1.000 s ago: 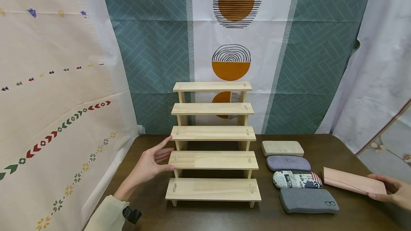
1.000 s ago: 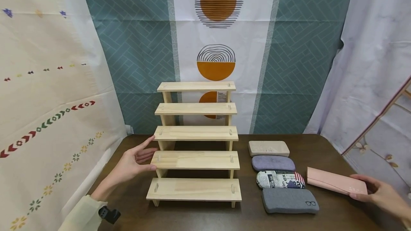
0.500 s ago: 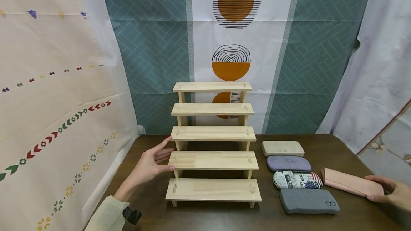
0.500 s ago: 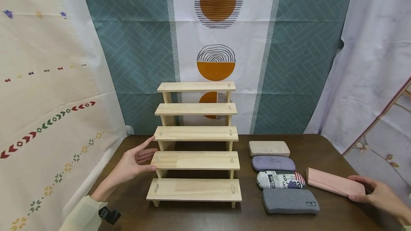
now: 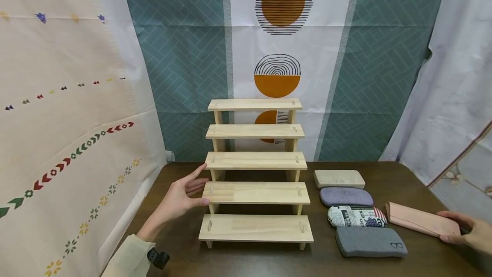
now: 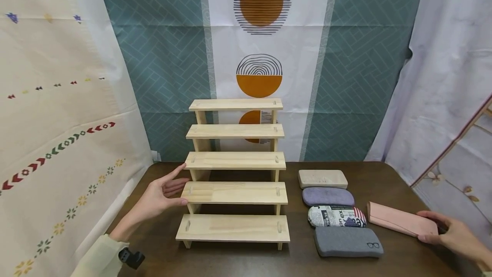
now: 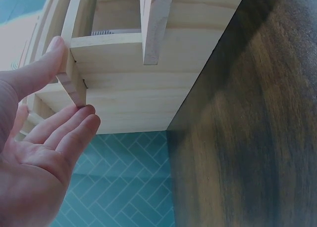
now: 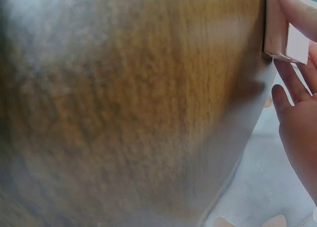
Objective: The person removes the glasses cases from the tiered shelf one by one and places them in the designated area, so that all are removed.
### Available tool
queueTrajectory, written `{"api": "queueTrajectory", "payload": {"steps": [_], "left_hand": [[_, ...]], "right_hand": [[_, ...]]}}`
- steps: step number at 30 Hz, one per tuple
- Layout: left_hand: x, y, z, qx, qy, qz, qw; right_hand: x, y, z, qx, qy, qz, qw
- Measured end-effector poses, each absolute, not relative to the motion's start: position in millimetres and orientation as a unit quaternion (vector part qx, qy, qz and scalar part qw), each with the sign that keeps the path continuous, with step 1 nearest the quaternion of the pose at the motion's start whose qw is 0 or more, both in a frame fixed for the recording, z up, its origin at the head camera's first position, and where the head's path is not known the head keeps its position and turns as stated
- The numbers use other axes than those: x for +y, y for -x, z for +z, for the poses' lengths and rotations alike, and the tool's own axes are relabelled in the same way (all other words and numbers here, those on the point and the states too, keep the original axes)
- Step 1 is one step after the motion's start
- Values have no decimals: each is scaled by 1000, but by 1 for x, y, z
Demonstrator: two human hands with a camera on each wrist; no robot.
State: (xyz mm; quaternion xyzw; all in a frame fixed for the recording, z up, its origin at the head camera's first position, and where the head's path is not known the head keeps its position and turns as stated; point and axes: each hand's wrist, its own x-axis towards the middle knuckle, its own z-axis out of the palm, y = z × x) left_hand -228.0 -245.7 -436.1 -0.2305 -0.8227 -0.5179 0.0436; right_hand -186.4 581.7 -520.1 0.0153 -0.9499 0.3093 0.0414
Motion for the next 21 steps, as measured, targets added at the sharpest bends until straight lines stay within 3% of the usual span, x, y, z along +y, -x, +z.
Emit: {"api": "queueTrajectory", "payload": {"steps": [4,11,21], "left_hand": [[-245,229,-436,-824,232,-514,44],[-244,228,-436,-825,230,-514,48],[-265,222,-423,-877,211,-430,28]], "right_hand": [[579,185,-518,-952,-6,304,42],[560,185,-501,-936,-47,325,129],[434,187,-419,-944,-130,257,161]]}}
